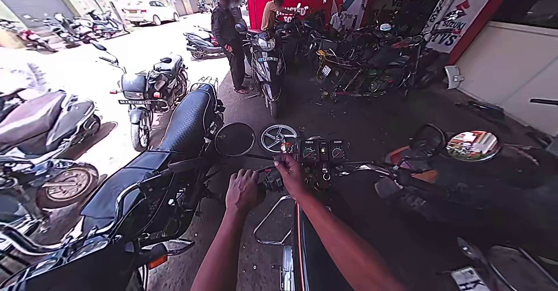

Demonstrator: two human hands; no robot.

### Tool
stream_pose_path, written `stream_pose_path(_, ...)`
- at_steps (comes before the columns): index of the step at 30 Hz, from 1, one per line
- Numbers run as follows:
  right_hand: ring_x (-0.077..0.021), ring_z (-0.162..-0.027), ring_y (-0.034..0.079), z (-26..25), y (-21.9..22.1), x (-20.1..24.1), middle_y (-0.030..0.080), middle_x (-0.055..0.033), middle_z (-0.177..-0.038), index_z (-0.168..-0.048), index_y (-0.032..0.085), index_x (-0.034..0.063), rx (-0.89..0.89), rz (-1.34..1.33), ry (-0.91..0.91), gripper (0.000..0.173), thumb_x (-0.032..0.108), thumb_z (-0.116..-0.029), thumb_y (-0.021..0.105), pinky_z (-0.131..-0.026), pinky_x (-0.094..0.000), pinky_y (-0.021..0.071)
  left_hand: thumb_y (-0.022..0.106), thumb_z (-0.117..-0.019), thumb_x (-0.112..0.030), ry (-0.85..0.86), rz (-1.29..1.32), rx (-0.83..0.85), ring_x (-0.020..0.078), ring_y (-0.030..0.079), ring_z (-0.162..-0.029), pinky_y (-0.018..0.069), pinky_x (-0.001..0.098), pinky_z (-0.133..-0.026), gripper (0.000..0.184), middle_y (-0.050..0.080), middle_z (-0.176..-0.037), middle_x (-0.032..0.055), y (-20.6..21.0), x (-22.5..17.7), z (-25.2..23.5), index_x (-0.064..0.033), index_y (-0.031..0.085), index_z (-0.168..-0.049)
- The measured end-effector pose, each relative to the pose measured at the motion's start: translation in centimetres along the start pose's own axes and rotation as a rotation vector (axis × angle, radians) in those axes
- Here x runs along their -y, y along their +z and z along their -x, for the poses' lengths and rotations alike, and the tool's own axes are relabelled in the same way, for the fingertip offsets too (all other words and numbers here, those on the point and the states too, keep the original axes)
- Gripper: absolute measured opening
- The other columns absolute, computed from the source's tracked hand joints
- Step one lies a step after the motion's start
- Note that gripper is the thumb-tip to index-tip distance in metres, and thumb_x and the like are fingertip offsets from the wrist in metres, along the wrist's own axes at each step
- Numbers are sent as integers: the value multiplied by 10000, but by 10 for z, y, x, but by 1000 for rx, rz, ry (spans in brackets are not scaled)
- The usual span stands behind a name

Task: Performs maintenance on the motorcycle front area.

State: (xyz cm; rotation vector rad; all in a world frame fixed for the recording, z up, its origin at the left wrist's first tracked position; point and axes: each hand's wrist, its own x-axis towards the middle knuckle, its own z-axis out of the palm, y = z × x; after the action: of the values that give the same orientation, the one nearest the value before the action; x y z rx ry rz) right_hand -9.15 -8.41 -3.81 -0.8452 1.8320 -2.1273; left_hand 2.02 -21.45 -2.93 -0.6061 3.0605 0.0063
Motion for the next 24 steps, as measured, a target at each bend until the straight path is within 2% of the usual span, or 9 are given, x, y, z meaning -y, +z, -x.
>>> stream_pose_path(2,-91,-953,661,-4,-8,3,702,-117,-1050,-1106,675,-66,45,9,-9,173,25,-980,601,-883,-238,543,621,-879,-485,7,4,-5,310,567,-1279,445,526,-1017,507,676,-1256,99,-1,-1,-2,-129,672,-1237)
stream_pose_path(5,-151,-998,693,-9,-20,1,702,-166,-1117,-1211,629,-71,148,86,11,250,43,-991,602,-920,-296,571,621,-880,-463,10,31,3,333,572,-1261,441,541,-1000,503,671,-1242,128,-1,-3,1,-108,665,-1234)
stream_pose_path(9,-187,-1005,715,-14,-27,2,718,-153,-1131,-1246,638,-16,208,175,41,266,71,-995,645,-909,-360,588,608,-894,-441,3,43,27,315,575,-1252,431,518,-1011,462,670,-1234,116,-5,-5,1,-124,663,-1226)
stream_pose_path(11,-178,-962,708,-14,-29,1,720,-143,-1103,-1228,655,-10,201,173,10,263,76,-980,672,-870,-352,591,621,-895,-438,8,51,26,309,576,-1249,434,515,-1009,449,673,-1232,113,-5,-6,1,-127,672,-1215)
stream_pose_path(13,-180,-987,718,-13,-32,0,729,-147,-1111,-1228,665,-15,197,171,-26,263,86,-986,661,-898,-355,597,621,-896,-434,11,54,36,305,564,-1275,428,517,-1026,453,669,-1262,105,-5,-7,0,-132,667,-1230)
stream_pose_path(16,-166,-974,713,-13,-34,-6,722,-150,-1108,-1205,673,-36,184,203,-84,239,90,-1006,630,-900,-339,592,616,-895,-433,18,70,27,311,577,-1244,434,524,-1005,442,672,-1230,113,-3,-6,0,-125,668,-1208)
stream_pose_path(20,-138,-901,710,-20,-36,-9,735,-128,-1050,-1146,686,-28,203,273,-164,216,86,-963,694,-845,-323,599,611,-894,-443,20,72,26,310,584,-1241,440,524,-1002,453,675,-1235,114,-3,-5,1,-118,672,-1204)
stream_pose_path(22,-149,-878,717,-24,-37,-8,738,-120,-1031,-1159,685,-12,224,324,-193,245,97,-943,720,-830,-347,610,614,-888,-448,21,67,25,308,588,-1228,444,523,-986,452,676,-1226,111,-3,-5,0,-121,674,-1194)
stream_pose_path(24,-154,-954,731,-28,-40,-4,750,-100,-1081,-1239,660,18,267,404,-216,320,129,-946,725,-883,-366,611,611,-882,-453,20,59,23,308,588,-1227,450,528,-974,454,676,-1222,110,-2,-4,0,-128,672,-1193)
